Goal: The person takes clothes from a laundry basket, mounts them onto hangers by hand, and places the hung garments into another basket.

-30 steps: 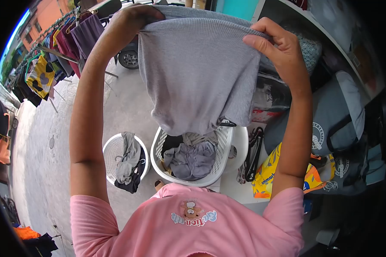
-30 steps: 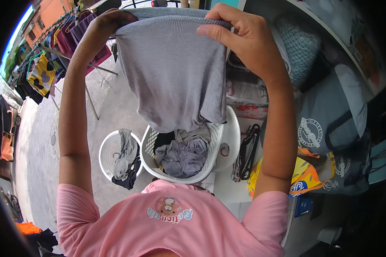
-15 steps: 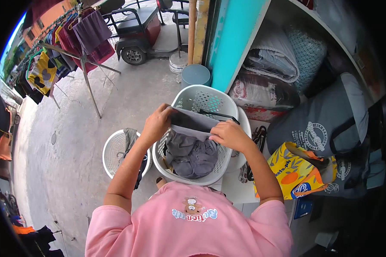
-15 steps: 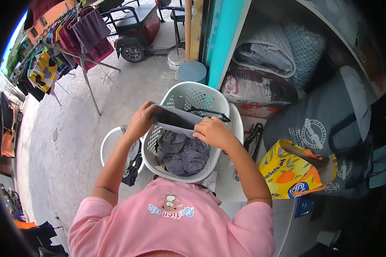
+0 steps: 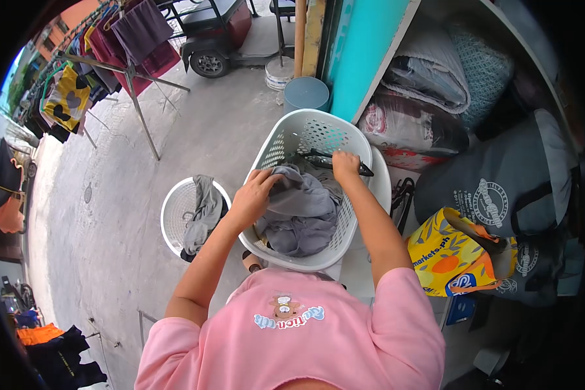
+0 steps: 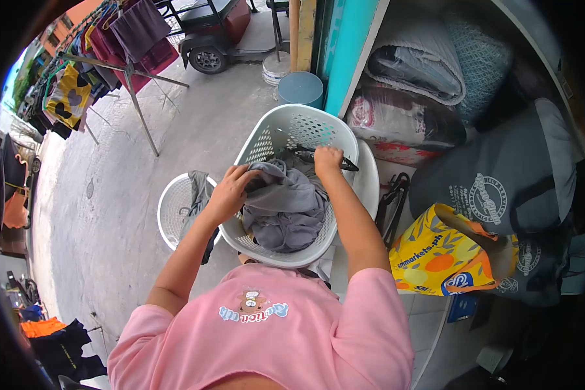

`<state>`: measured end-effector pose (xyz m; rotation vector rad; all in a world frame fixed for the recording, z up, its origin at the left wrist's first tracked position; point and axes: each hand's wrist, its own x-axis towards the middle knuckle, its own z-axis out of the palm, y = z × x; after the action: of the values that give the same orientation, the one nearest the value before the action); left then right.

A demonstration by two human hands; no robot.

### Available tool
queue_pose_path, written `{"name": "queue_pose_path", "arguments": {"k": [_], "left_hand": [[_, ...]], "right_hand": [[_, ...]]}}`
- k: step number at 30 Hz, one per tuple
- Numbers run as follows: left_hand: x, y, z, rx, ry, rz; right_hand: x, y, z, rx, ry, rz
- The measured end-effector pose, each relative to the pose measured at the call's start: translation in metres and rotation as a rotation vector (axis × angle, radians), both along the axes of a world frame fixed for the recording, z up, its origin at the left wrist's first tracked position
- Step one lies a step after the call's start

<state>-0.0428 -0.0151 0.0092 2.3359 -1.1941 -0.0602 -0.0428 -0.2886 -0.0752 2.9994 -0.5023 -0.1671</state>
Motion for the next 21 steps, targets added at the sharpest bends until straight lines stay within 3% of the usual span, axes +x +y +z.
{"name": "queue_pose_path", "arguments": {"k": [4, 8, 12, 15, 21], "left_hand": [[0.011, 0.004, 0.006, 0.0, 0.033, 0.019], [0.027, 0.007, -0.002, -0.09, 0.071, 0.071], [0.038, 0.004, -0.005, -0.142, 0.07, 0.065], [0.038, -0.003, -0.004, -0.155, 0.079, 0.049], [0.027, -0.024, 0.001, -0.166, 0.059, -0.025]], "right_hand": [[-0.019, -0.008, 0.031, -0.061, -0.112, 0.008], [-0.097, -0.017, 0.123, -0.041, -0.41, 0.1], [-0.171, -0.014, 0.195, 0.111, -0.506, 0.079], [-0.202, 0.001, 0.218, 0.181, -0.465, 0.058], [-0.198, 0.035, 0.206, 0.161, -0.53, 0.176]]}}
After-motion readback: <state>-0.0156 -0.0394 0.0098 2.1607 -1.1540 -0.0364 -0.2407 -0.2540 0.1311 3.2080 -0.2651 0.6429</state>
